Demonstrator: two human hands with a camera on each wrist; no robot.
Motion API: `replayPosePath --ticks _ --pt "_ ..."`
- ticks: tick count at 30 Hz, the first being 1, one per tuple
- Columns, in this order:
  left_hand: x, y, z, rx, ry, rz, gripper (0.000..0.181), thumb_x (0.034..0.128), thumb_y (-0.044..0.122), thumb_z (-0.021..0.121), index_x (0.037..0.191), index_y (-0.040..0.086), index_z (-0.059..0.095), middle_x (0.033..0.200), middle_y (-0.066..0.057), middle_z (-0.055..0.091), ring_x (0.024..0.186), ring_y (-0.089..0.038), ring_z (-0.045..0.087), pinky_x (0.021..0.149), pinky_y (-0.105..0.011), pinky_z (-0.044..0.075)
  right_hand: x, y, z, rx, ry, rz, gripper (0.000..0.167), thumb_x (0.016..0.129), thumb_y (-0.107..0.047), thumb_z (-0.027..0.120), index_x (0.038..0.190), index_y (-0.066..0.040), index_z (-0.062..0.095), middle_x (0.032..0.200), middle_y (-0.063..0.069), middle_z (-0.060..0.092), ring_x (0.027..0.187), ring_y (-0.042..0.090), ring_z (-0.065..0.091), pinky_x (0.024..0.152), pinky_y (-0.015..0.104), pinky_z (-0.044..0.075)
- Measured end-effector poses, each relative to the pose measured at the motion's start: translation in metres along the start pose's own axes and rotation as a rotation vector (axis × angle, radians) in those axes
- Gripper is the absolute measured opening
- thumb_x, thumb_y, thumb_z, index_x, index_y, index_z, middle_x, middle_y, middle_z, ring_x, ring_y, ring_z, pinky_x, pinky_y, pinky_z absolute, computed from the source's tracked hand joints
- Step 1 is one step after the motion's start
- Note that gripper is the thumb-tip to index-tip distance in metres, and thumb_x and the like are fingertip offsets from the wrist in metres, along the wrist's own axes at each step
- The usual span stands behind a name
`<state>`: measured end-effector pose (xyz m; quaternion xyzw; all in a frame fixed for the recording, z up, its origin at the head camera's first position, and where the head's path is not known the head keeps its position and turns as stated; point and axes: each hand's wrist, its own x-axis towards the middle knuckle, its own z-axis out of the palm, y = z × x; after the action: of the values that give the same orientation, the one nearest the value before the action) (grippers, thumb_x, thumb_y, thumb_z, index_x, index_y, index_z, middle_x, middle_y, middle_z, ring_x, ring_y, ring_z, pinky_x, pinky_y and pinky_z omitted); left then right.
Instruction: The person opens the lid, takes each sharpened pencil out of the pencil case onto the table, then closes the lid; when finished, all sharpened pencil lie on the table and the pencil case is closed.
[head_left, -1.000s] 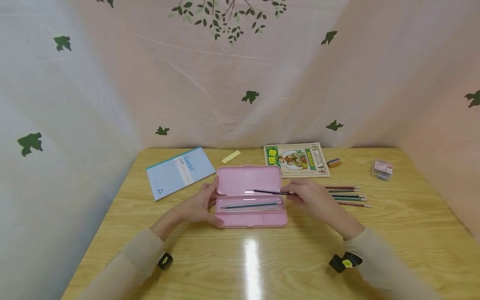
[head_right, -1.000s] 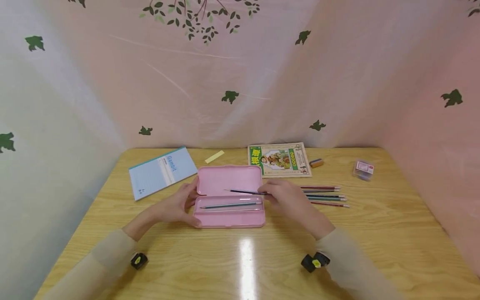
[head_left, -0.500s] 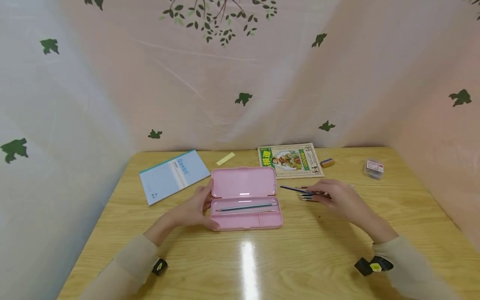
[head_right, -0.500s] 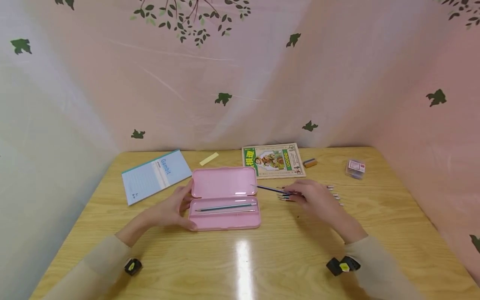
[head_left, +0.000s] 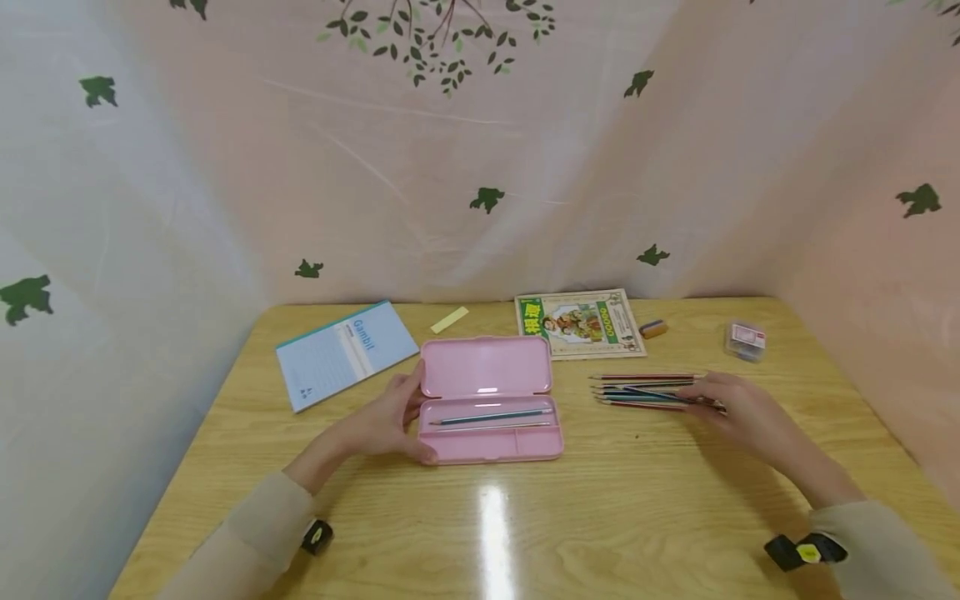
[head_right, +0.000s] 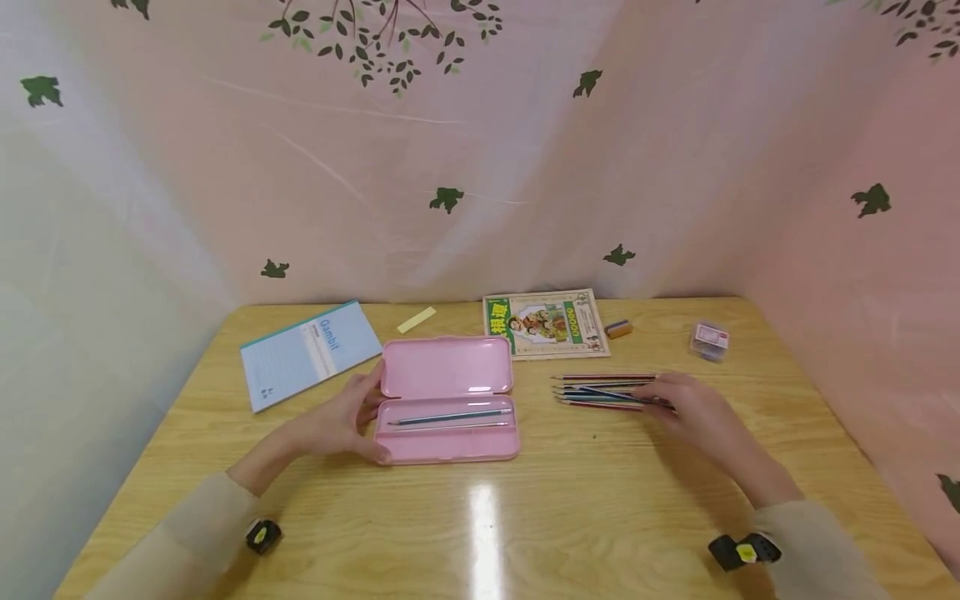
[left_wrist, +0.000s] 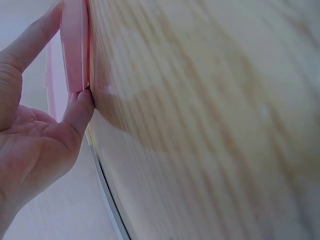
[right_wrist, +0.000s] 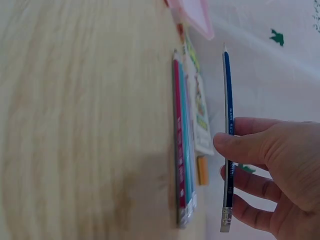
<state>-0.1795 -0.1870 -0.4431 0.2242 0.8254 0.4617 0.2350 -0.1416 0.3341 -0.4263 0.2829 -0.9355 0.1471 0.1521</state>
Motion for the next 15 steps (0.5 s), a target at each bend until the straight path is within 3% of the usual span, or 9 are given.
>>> replayPosePath --ticks 7,15 --pt "-0.001 0.002 -0.002 -0.004 0.0 0.022 0.14 0.0708 0.02 0.096 0.163 0.019 -0.009 0.145 -0.018 0.021 0.139 -0.031 0.04 0.118 -0.038 0.033 -0.012 0.015 0.006 -0.037 -0.008 -0.023 0.031 0.071 0.003 0.087 0.096 -0.013 0.078 0.094 0.003 0.072 0.084 0.026 0.068 0.068 0.049 0.058" --pt "-0.001 0.001 -0.002 -0.007 -0.001 0.011 0.142 0.0689 0.02 0.097 0.163 0.019 -0.009 0.145 -0.017 0.021 0.141 -0.028 0.039 0.117 -0.035 0.033 -0.016 0.023 0.01 -0.059 -0.073 0.014 0.029 0.073 0.002 0.085 0.097 -0.013 0.079 0.093 0.006 0.072 0.083 0.029 0.069 0.066 0.05 0.059"
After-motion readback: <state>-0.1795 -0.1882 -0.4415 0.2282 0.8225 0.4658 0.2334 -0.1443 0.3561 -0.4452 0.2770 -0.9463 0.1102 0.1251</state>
